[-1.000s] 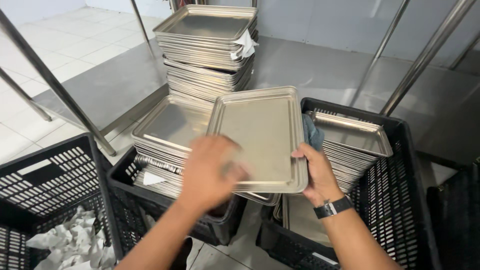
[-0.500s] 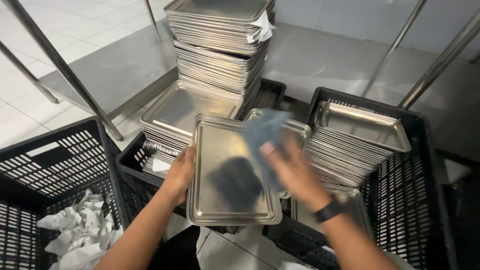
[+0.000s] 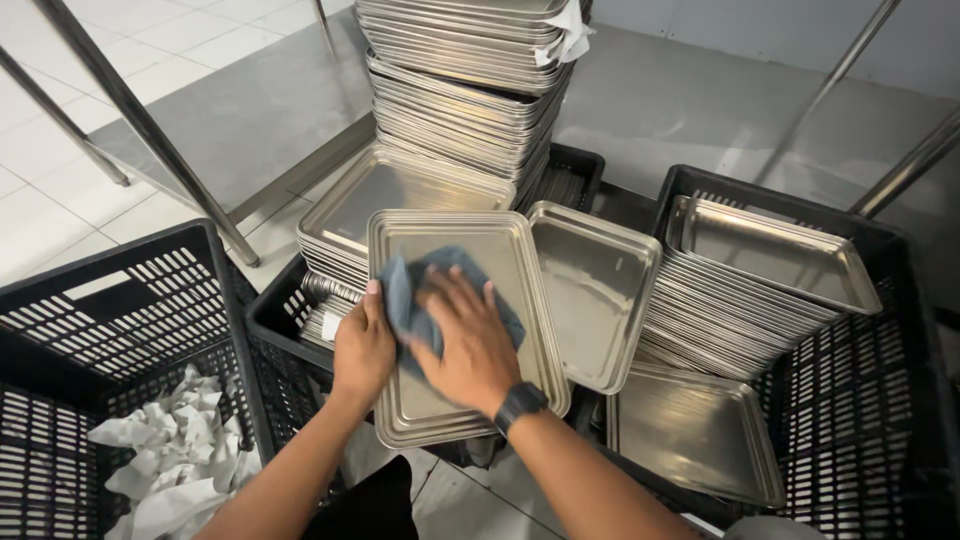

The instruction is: The person wipes multiple stainless steel trays with a blue cloth, one at a time, in a commercial kitchen setting. The trays are taken from a stack, wiped on both sides, and placed into a black plastic crate.

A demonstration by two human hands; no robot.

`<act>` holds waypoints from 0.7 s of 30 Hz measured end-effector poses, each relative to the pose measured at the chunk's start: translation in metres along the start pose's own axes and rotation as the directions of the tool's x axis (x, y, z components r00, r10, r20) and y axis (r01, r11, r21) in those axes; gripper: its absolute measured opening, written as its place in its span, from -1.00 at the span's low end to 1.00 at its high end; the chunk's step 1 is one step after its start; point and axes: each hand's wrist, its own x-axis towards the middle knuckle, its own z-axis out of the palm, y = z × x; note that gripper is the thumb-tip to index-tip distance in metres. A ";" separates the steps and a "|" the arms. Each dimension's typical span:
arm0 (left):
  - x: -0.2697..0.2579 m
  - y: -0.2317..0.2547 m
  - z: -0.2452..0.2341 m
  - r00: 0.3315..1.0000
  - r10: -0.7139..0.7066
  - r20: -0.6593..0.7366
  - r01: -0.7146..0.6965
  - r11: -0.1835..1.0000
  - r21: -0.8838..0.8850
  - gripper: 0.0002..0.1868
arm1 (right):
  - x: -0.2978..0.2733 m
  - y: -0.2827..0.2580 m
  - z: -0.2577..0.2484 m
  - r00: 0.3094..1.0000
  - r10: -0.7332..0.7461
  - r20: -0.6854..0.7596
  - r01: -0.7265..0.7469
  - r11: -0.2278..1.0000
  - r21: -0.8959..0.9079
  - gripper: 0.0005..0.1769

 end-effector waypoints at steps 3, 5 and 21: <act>-0.004 0.003 0.001 0.997 0.059 -0.059 -0.055 0.996 0.065 -0.40 | 0.029 0.017 0.007 0.974 0.194 -0.114 -0.204 0.976 -0.074 -0.50; -0.006 0.005 -0.001 0.995 0.065 -0.070 -0.060 0.995 0.075 -0.42 | 0.044 0.036 -0.001 0.965 0.197 -0.171 -0.201 0.980 -0.008 -0.46; -0.008 0.086 -0.012 0.931 0.279 -0.237 -0.257 0.959 0.122 -0.43 | -0.055 0.060 -0.099 0.993 0.104 0.062 -0.119 0.934 0.337 -0.41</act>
